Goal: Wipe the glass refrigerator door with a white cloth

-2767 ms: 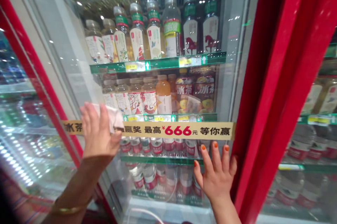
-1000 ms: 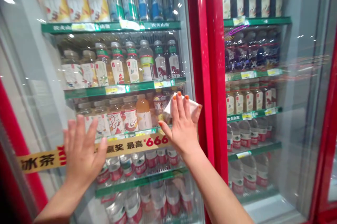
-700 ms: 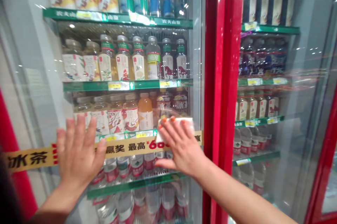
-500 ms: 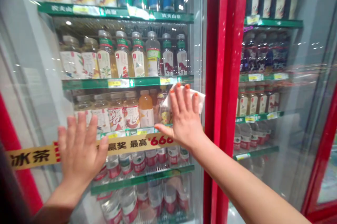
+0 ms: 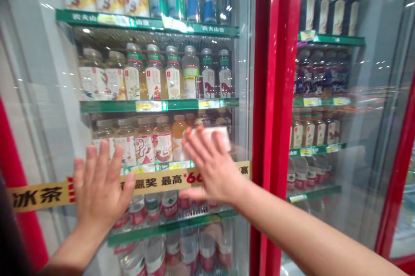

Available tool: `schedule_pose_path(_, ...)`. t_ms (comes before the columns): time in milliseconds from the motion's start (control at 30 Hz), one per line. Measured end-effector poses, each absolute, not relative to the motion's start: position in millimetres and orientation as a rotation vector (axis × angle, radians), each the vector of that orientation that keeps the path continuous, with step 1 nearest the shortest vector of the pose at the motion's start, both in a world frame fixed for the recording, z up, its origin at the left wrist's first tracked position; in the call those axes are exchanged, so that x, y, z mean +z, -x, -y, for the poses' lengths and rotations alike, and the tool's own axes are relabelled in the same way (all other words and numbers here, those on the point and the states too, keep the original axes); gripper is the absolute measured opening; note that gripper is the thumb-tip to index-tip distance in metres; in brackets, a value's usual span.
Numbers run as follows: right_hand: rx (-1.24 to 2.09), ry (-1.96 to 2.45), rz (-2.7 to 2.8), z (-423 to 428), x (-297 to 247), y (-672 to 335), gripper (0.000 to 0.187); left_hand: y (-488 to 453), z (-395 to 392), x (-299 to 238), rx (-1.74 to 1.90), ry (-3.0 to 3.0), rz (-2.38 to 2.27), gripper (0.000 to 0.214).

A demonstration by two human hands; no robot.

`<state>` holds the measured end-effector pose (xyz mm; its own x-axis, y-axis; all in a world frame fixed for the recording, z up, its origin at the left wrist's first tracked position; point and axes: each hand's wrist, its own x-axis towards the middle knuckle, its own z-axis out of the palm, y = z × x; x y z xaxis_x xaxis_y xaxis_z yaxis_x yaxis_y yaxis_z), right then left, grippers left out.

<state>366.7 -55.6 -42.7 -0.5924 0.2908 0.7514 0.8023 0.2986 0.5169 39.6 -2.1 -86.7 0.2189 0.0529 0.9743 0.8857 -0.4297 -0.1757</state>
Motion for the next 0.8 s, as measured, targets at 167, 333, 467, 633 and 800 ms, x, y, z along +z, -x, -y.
schedule_pose_path(167,-1.300,0.897,2.239,60,-39,-389,0.111,-40,0,-87,-1.322,1.677,0.860,0.085)
schedule_pose_path(333,-1.143,1.281,1.654,55,25,-402,0.108,-42,1,-87,-1.336,1.674,0.864,0.085)
schedule_pose_path(467,-1.321,0.875,2.221,57,-42,-369,0.115,-42,2,-86,-1.308,1.651,0.856,0.084)
schedule_pose_path(633,-1.328,0.919,2.125,49,6,-366,0.103,-42,1,-85,-1.292,1.629,0.835,0.084)
schedule_pose_path(800,-1.212,1.114,1.730,33,49,-343,0.105,-46,1,-85,-1.323,1.633,0.840,0.083)
